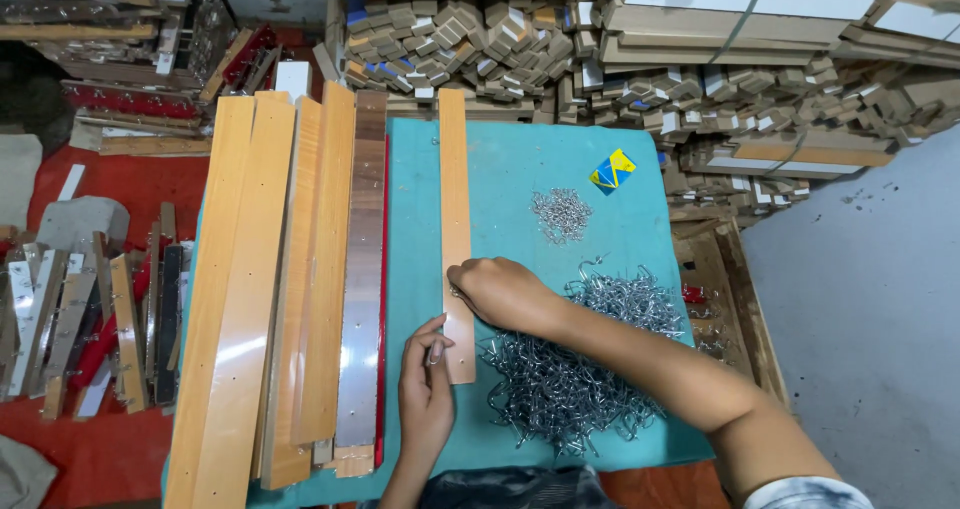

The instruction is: Attaching small metal hooks to a strip to assemble a rack or hanger

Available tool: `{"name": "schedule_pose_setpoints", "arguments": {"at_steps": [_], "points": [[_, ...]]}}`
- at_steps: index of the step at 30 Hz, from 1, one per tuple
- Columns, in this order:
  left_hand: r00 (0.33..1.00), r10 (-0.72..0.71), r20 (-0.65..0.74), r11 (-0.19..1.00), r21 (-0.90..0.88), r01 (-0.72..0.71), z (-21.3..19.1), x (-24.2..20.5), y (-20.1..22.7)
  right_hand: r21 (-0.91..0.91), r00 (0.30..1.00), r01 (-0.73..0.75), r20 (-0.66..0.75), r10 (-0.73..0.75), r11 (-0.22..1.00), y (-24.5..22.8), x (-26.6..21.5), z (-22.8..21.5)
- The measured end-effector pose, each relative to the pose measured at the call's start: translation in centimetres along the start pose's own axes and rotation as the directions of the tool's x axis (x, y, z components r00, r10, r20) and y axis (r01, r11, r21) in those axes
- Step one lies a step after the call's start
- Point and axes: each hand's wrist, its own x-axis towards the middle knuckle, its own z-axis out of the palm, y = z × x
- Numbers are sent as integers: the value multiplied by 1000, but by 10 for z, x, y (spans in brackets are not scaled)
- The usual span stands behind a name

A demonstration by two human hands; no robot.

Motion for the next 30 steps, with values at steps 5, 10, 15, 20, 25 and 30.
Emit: {"name": "schedule_pose_setpoints", "arguments": {"at_steps": [5,10,15,20,25,30], "points": [[997,55,-57,997,55,-52,-4,5,3,42,995,72,-69,-69,997,5,3,0],[997,-67,-30,997,-37,66,-6,11,8,-81,987,130,-89,-137,988,6,-18,-18],[970,-142,197,965,-190,180,-6,15,21,408,882,459,-102,-460,789,-16,-54,-46],[941,-156,302,969,-140,205,-5,12,20,533,954,245,16,-299,810,-5,-67,-28],[947,-98,305,962,273,12,-14,6,38,467,976,179,26,-215,866,-3,-71,-10],[898,319,301,780,455,-430,-25,-8,12,329,961,259,3,-276,908,2,-69,12]]}}
